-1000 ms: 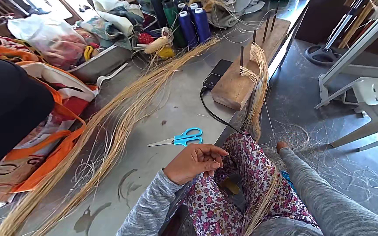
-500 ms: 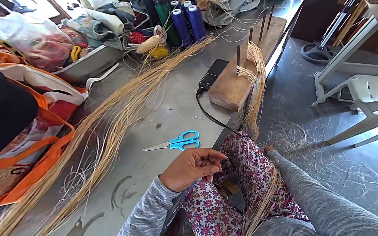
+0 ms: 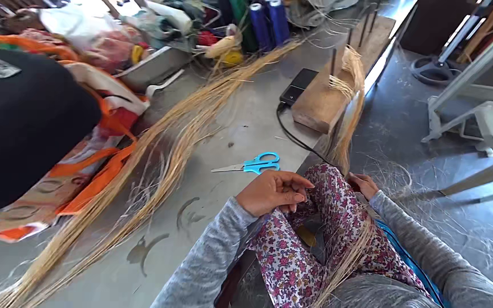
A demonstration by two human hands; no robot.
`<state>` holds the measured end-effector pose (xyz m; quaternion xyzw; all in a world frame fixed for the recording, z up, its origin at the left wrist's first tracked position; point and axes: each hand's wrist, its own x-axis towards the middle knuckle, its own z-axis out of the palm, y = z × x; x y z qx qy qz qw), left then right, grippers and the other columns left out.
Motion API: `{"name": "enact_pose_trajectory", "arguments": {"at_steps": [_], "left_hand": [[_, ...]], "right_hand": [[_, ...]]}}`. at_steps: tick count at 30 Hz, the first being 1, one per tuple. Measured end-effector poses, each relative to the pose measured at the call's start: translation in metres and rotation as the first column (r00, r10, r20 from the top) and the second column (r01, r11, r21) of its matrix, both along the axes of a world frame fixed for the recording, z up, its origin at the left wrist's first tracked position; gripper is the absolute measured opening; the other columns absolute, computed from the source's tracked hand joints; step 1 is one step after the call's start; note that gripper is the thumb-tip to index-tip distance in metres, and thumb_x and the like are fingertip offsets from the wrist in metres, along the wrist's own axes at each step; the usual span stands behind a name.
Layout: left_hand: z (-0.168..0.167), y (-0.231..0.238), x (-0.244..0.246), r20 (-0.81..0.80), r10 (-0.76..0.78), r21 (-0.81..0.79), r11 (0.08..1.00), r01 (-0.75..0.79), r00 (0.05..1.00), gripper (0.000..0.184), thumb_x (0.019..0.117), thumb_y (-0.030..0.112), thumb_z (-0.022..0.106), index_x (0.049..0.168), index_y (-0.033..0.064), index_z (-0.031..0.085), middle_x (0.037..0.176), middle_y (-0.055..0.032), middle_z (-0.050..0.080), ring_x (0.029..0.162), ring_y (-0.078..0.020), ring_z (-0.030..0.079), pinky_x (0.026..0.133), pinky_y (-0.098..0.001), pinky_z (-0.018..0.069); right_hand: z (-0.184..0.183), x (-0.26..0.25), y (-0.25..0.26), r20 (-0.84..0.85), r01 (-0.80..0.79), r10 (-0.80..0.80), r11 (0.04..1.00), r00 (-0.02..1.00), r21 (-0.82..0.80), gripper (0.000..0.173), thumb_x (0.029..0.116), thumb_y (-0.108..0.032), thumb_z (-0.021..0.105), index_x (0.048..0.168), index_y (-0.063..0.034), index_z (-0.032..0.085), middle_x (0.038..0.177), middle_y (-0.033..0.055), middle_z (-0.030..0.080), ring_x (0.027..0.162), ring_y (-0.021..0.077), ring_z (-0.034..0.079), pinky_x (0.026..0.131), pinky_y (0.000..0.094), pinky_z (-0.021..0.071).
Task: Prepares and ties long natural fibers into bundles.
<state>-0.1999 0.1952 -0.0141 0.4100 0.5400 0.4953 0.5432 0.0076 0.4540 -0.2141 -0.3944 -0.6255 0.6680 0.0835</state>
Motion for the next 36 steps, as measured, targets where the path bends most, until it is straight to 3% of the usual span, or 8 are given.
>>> {"name": "enact_pose_trajectory", "arguments": {"at_steps": [3, 10, 19, 25, 28, 30, 32, 36], "left_hand": [[-0.003, -0.002, -0.004, 0.087, -0.065, 0.103, 0.993, 0.056, 0.994, 0.025, 0.0907, 0.005, 0.065, 0.115, 0.0043, 0.070, 0.088, 0.0033, 0.075, 0.069, -0.0017, 0.067, 0.063, -0.0157, 0.0562], [0.043, -0.025, -0.047, -0.172, 0.327, 0.307, 0.914, -0.265, 0.929, 0.016, 0.0936, 0.011, 0.058, 0.102, 0.0099, 0.072, 0.080, 0.0099, 0.072, 0.068, 0.0007, 0.065, 0.063, -0.0181, 0.0559], [0.065, -0.098, -0.141, -0.714, 0.695, 0.296, 0.414, -0.861, 0.088, 0.022, 0.0998, 0.014, 0.065, 0.112, -0.0026, 0.071, 0.105, -0.0161, 0.073, 0.092, -0.0210, 0.070, 0.089, -0.0415, 0.0556], [0.039, -0.085, -0.142, -0.935, 0.295, -0.054, 0.427, -0.903, 0.196, 0.037, 0.0984, 0.035, 0.068, 0.111, 0.0006, 0.074, 0.121, -0.0280, 0.067, 0.120, -0.0487, 0.060, 0.096, -0.0728, 0.0437], [0.035, -0.077, -0.137, -0.935, 0.285, -0.093, 0.374, -0.923, 0.209, 0.035, 0.0977, 0.034, 0.069, 0.113, 0.0035, 0.074, 0.123, -0.0274, 0.067, 0.120, -0.0487, 0.060, 0.096, -0.0726, 0.0442], [0.035, -0.076, -0.137, -0.930, 0.312, -0.060, 0.389, -0.919, 0.193, 0.025, 0.1003, 0.024, 0.064, 0.114, 0.0062, 0.075, 0.123, -0.0244, 0.068, 0.120, -0.0457, 0.061, 0.096, -0.0702, 0.0455], [0.040, -0.079, -0.136, -0.902, 0.408, 0.050, 0.422, -0.905, 0.140, 0.023, 0.1011, 0.021, 0.063, 0.111, 0.0051, 0.076, 0.119, -0.0226, 0.070, 0.118, -0.0432, 0.063, 0.098, -0.0676, 0.0457], [0.056, -0.078, -0.130, -0.642, 0.744, 0.303, 0.467, -0.831, 0.184, 0.019, 0.0968, 0.012, 0.070, 0.108, -0.0023, 0.075, 0.106, -0.0181, 0.074, 0.102, -0.0277, 0.070, 0.098, -0.0490, 0.0511]], "right_hand": [[-0.010, -0.008, 0.000, -0.147, 0.050, -0.064, 0.994, 0.987, -0.096, 0.057, 0.1139, -0.029, 0.017, 0.122, 0.0070, 0.061, 0.104, 0.0110, 0.071, 0.090, 0.0149, 0.070, 0.083, 0.0338, 0.0581], [-0.022, -0.011, -0.005, -0.006, 0.073, -0.072, 0.994, 0.997, 0.087, 0.064, 0.1137, -0.037, 0.018, 0.100, 0.0026, 0.066, 0.080, 0.0036, 0.066, 0.072, 0.0073, 0.062, 0.074, 0.0316, 0.0539], [-0.014, -0.018, -0.015, -0.139, 0.136, -0.150, 0.985, 0.979, -0.103, 0.067, 0.1124, -0.043, 0.010, 0.110, -0.0001, 0.061, 0.087, 0.0027, 0.070, 0.079, 0.0081, 0.068, 0.075, 0.0308, 0.0575], [0.039, -0.017, -0.003, 0.396, -0.150, -0.067, 0.857, 0.916, 0.492, 0.057, 0.1132, -0.037, 0.035, 0.113, 0.0090, 0.069, 0.104, 0.0289, 0.070, 0.096, 0.0412, 0.068, 0.090, 0.0613, 0.0502], [0.105, -0.019, -0.018, 0.110, -0.063, -0.060, 0.524, 0.992, 0.849, 0.045, 0.1093, -0.025, 0.045, 0.105, 0.0136, 0.067, 0.096, 0.0343, 0.069, 0.092, 0.0521, 0.068, 0.085, 0.0692, 0.0487], [0.142, -0.033, -0.038, -0.210, 0.147, 0.123, 0.390, 0.970, 0.909, 0.041, 0.1050, -0.019, 0.048, 0.092, 0.0134, 0.068, 0.079, 0.0240, 0.069, 0.069, 0.0295, 0.069, 0.068, 0.0453, 0.0559], [0.178, -0.056, -0.064, -0.456, 0.248, 0.362, 0.494, 0.813, 0.834, 0.035, 0.1043, -0.015, 0.049, 0.089, 0.0105, 0.067, 0.077, 0.0073, 0.070, 0.072, 0.0037, 0.068, 0.073, 0.0222, 0.0588], [0.230, -0.127, -0.116, -0.559, -0.132, 0.495, 0.815, 0.665, 0.564, 0.030, 0.1052, -0.016, 0.045, 0.102, -0.0001, 0.070, 0.085, -0.0023, 0.072, 0.071, 0.0035, 0.066, 0.068, 0.0247, 0.0589]]}}
